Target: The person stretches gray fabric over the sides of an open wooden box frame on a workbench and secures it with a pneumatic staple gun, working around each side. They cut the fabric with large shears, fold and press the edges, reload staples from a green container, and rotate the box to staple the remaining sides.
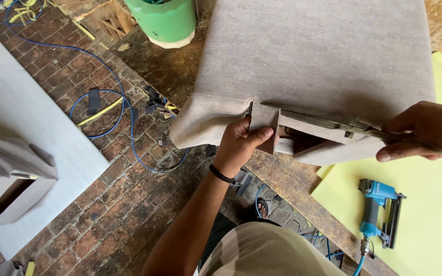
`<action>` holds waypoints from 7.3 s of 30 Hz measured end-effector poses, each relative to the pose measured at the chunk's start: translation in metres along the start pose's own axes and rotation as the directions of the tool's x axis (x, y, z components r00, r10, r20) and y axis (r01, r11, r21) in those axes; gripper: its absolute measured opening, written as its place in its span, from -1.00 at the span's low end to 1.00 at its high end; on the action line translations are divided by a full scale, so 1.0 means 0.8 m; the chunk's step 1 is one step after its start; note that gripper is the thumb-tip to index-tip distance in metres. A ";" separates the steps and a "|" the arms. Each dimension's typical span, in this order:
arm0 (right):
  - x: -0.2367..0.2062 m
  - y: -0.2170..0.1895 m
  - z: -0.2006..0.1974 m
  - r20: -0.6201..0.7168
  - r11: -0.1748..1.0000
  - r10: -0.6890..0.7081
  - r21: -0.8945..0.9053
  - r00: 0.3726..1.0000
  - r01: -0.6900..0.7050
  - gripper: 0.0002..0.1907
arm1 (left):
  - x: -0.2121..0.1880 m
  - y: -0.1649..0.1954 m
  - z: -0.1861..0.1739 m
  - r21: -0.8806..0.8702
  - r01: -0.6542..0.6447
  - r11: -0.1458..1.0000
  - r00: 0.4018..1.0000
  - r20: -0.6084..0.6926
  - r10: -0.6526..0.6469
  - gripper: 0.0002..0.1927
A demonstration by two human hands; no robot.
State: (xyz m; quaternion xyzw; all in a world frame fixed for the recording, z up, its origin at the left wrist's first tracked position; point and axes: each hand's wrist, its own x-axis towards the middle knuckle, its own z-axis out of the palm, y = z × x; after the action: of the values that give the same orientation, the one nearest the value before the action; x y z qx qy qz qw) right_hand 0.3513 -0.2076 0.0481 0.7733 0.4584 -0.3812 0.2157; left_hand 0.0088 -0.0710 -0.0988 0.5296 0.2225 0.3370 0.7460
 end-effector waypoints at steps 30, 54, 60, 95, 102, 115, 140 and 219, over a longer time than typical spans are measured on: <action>0.016 0.031 0.029 -0.147 0.964 -0.177 -0.224 0.973 0.142 -0.49 | -0.007 0.027 -0.012 0.274 -0.008 0.962 1.000 0.009 0.005 -0.76; 0.008 -0.013 0.059 -0.242 0.878 -0.421 -0.351 0.874 0.325 -0.52 | -0.016 0.009 -0.027 0.532 -0.024 0.846 0.996 0.087 -0.026 -0.74; -0.009 -0.027 0.066 -0.481 0.941 -0.337 -0.140 0.809 0.309 -0.56 | -0.040 0.040 -0.047 0.561 -0.555 0.614 0.828 0.447 0.339 -0.57; -0.018 -0.229 0.126 -0.941 0.615 -0.250 -0.335 -0.226 0.714 -0.76 | 0.096 0.181 0.034 0.524 -0.811 -0.262 0.571 0.609 -0.550 -0.23; -0.015 -0.241 0.175 -0.967 0.773 -0.143 -0.243 -0.213 0.586 -0.61 | 0.084 0.171 0.035 0.601 -0.769 -0.216 0.611 0.594 -0.523 -0.22; 0.095 0.060 0.466 -0.622 0.632 0.773 0.773 0.122 -0.063 -0.25 | 0.087 0.158 0.004 0.577 -0.813 -0.071 0.577 0.784 -0.229 -0.20; -0.020 -0.309 0.320 -0.876 0.654 0.453 0.454 0.167 0.605 -0.72 | 0.120 0.159 0.010 0.466 -0.884 -0.017 0.428 0.795 -0.429 -0.39; -0.025 -0.423 0.275 -0.750 0.366 0.616 0.545 0.243 0.754 -0.79 | 0.139 0.170 -0.010 0.744 -0.652 0.142 0.615 0.630 -0.475 0.06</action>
State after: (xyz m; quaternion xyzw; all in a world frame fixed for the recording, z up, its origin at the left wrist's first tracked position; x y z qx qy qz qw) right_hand -0.0360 -0.2045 -0.0665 0.7549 0.2215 -0.0083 -0.6173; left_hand 0.0419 0.0454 0.0290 0.9755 -0.0038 -0.1119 0.1894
